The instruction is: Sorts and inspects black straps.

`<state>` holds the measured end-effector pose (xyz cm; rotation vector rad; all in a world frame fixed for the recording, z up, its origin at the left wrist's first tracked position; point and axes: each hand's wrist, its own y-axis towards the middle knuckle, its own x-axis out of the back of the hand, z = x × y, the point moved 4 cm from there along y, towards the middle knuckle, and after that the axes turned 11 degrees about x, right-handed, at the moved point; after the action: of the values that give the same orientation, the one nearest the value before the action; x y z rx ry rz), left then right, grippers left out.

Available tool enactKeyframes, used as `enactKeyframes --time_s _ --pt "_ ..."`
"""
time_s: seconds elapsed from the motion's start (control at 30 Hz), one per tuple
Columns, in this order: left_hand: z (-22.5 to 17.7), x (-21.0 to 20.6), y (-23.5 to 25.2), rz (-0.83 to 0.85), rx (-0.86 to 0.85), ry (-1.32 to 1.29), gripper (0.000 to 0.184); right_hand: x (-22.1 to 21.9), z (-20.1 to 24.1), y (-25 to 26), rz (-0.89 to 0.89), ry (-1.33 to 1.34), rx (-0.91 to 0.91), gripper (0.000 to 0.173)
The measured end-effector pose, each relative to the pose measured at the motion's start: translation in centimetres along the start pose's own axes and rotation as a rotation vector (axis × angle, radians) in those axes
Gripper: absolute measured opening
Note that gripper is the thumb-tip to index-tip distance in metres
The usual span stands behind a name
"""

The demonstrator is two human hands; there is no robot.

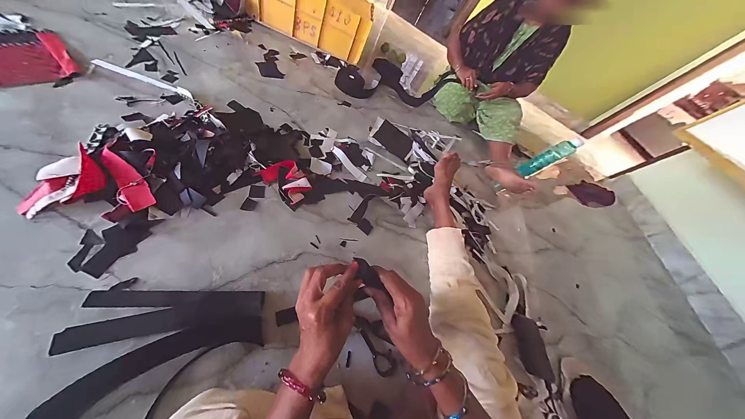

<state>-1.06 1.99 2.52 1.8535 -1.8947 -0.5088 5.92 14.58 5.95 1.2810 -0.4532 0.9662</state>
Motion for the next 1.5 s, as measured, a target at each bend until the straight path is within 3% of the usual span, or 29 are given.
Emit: enactKeyframes --time_s 0.43,0.57,0.73,0.83,1.1,1.5 --pt "-0.7 0.3 -0.2 -0.062 -0.125 0.093 0.015 -0.1 0.2 -0.1 -0.021 0.194 -0.054 0.032" --pt "-0.7 0.3 -0.2 -0.032 -0.084 0.076 0.016 0.0 0.1 0.0 -0.021 0.186 -0.034 0.032" --pt "-0.4 0.3 0.1 0.151 0.036 -0.02 0.024 0.3 -0.2 0.2 0.005 0.123 -0.003 0.029" --pt "-0.3 0.6 0.4 0.197 0.006 -0.023 0.021 0.5 -0.6 0.2 0.053 0.086 0.029 0.031" --pt "-1.0 0.8 0.5 0.161 -0.105 -0.002 0.018 1.5 -0.5 0.8 0.16 0.115 0.044 0.033" --pt "-0.6 0.7 0.3 0.154 -0.012 -0.104 0.011 0.9 -0.1 0.9 0.198 0.045 0.058 0.043"
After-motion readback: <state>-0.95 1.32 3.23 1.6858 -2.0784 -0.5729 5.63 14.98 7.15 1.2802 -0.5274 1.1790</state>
